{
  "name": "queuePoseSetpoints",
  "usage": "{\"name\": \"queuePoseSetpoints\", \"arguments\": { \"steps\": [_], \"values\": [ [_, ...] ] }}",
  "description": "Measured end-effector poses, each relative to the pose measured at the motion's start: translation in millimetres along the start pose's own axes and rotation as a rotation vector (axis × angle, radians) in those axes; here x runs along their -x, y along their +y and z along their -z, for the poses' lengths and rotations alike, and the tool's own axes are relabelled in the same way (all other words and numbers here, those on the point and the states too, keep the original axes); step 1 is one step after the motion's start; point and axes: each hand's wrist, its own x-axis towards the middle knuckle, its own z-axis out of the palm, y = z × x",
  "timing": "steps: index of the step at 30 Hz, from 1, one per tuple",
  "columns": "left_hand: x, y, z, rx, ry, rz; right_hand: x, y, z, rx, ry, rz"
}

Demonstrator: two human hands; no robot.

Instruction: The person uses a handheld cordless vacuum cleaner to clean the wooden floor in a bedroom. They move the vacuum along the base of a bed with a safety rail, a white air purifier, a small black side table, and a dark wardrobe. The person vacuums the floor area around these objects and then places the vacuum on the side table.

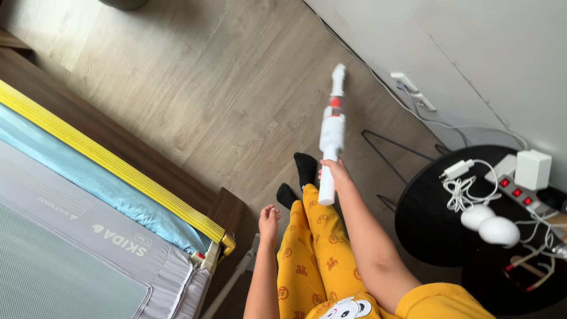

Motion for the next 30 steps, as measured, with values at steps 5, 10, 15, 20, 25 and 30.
{"name": "queuePoseSetpoints", "arguments": {
  "steps": [5,10,15,20,25,30],
  "values": [
    [9,-8,11,-0.013,-0.020,-0.043,20,10,53,-0.119,0.085,-0.147],
    [17,-24,23,-0.040,-0.032,-0.032,27,-2,90,-0.350,0.108,-0.185],
    [18,-39,35,-0.070,-0.042,-0.066,4,-20,98,-0.616,0.033,-0.206],
    [17,-50,40,-0.032,-0.057,-0.079,-19,-18,70,-0.552,-0.021,-0.187],
    [18,-65,42,-0.062,-0.059,-0.044,-3,36,47,0.028,0.076,-0.046],
    [25,-79,53,-0.116,-0.051,-0.031,44,114,38,0.743,0.108,0.184]
  ]
}}
